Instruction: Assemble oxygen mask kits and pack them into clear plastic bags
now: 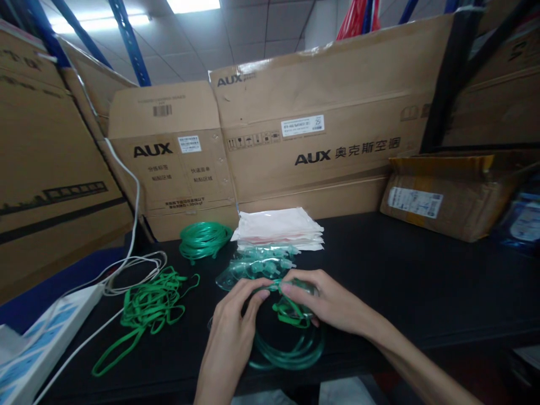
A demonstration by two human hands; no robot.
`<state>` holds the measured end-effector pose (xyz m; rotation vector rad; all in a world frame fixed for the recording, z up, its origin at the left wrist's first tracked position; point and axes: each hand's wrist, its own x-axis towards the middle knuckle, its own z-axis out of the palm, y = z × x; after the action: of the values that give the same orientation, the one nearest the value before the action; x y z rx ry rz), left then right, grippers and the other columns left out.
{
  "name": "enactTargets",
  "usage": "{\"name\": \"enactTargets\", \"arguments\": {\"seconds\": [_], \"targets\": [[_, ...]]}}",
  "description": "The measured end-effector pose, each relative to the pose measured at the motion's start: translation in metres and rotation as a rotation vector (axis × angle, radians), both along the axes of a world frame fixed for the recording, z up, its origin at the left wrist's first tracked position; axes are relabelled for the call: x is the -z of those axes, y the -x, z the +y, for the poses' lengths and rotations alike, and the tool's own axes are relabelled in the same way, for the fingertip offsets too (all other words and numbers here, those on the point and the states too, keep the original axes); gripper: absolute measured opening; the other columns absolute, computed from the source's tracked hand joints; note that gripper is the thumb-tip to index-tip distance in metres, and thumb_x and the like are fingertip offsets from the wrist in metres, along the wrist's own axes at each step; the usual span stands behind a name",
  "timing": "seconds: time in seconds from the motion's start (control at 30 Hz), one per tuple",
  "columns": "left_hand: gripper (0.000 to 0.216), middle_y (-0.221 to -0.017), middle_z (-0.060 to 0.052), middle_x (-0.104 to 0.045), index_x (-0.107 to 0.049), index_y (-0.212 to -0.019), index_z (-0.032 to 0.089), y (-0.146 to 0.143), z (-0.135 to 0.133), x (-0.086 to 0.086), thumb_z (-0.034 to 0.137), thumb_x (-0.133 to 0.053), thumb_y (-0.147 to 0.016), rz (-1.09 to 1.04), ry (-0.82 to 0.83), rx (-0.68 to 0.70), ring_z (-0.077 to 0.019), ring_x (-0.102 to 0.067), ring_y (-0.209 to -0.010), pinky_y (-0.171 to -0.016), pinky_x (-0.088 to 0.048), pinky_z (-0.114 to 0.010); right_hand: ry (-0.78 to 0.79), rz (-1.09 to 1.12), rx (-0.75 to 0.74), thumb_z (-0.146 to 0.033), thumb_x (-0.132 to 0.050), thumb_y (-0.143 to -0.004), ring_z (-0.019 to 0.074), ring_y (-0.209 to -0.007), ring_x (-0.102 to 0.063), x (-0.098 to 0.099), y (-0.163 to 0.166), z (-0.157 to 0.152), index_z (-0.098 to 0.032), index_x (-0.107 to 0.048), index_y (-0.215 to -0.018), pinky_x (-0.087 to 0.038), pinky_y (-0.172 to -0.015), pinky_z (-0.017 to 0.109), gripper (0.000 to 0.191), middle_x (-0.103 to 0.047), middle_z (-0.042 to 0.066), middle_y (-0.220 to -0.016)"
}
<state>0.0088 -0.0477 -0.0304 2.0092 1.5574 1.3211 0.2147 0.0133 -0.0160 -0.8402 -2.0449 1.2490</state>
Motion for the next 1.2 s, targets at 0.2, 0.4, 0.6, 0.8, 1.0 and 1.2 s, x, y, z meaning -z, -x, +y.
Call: {"name": "enactTargets", "arguments": {"seconds": [0.2, 0.4, 0.6, 0.8, 1.0, 1.2], "targets": [[0.023, -0.102, -0.004, -0.076, -0.075, -0.103, 0.025, -0.0014, -0.001, -0.0025, 0.029, -0.053, -0.1, 0.029, -0.039, -0.008, -0.0215, -0.072, -0.097, -0.085, -0.054, -0.028, -0.079, -0.04, 0.05, -0.048, -0.051, -0.1, 0.0104, -0.047, -0.048, 0.0, 0.0026, -0.0013, -0.02, -0.064, -0.08, -0.037, -0.045, 0.02, 0.037, -0.05, -0.004, -0.061], [0.02, -0.099, -0.002, -0.075, -0.075, -0.1, 0.025, -0.0027, 0.0012, -0.0015, 0.026, -0.056, -0.098, 0.013, -0.055, 0.007, -0.0189, -0.072, -0.094, -0.084, -0.052, -0.025, -0.206, -0.084, 0.093, -0.028, -0.07, -0.082, 0.0095, -0.056, -0.037, 0.0008, 0.0044, -0.0007, -0.017, -0.073, -0.083, -0.029, -0.05, 0.021, 0.012, -0.048, -0.007, -0.06], [0.019, -0.099, -0.001, -0.075, -0.075, -0.102, 0.025, -0.0035, -0.0001, -0.0011, 0.026, -0.056, -0.099, -0.005, -0.03, 0.021, -0.0179, -0.071, -0.096, -0.085, -0.051, -0.024, -0.249, -0.113, 0.028, -0.026, -0.074, -0.074, 0.0114, -0.061, -0.047, -0.0007, 0.0035, -0.0035, -0.02, -0.071, -0.091, -0.037, -0.056, 0.02, 0.018, -0.057, -0.007, -0.066], [0.023, -0.103, -0.004, -0.075, -0.074, -0.108, 0.024, -0.002, -0.0014, -0.0006, 0.034, -0.054, -0.101, 0.004, -0.007, 0.007, -0.0202, -0.07, -0.095, -0.082, -0.052, -0.026, -0.271, -0.116, 0.059, -0.029, -0.075, -0.079, 0.0136, -0.065, -0.049, 0.0005, 0.0053, -0.007, -0.024, -0.063, -0.1, -0.038, -0.061, 0.021, 0.025, -0.057, -0.008, -0.068], [0.025, -0.099, -0.002, -0.078, -0.076, -0.104, 0.025, -0.0001, -0.0001, -0.0021, 0.041, -0.058, -0.097, -0.03, 0.0, -0.068, -0.0199, -0.071, -0.079, -0.077, -0.055, -0.028, -0.246, -0.078, 0.034, -0.049, -0.071, -0.09, 0.0122, -0.061, -0.044, -0.0032, 0.0029, -0.0046, -0.024, -0.061, -0.097, -0.034, -0.059, 0.022, 0.028, -0.047, -0.008, -0.067], [0.027, -0.087, -0.001, -0.078, -0.077, -0.099, 0.024, 0.0004, -0.0007, -0.0031, 0.045, -0.06, -0.094, -0.064, 0.037, -0.116, -0.021, -0.07, -0.074, -0.075, -0.055, -0.028, -0.246, -0.03, 0.051, -0.038, -0.062, -0.096, 0.0121, -0.063, -0.044, -0.0023, 0.005, -0.0054, -0.018, -0.066, -0.089, -0.035, -0.061, 0.023, 0.021, -0.053, -0.005, -0.069]]}}
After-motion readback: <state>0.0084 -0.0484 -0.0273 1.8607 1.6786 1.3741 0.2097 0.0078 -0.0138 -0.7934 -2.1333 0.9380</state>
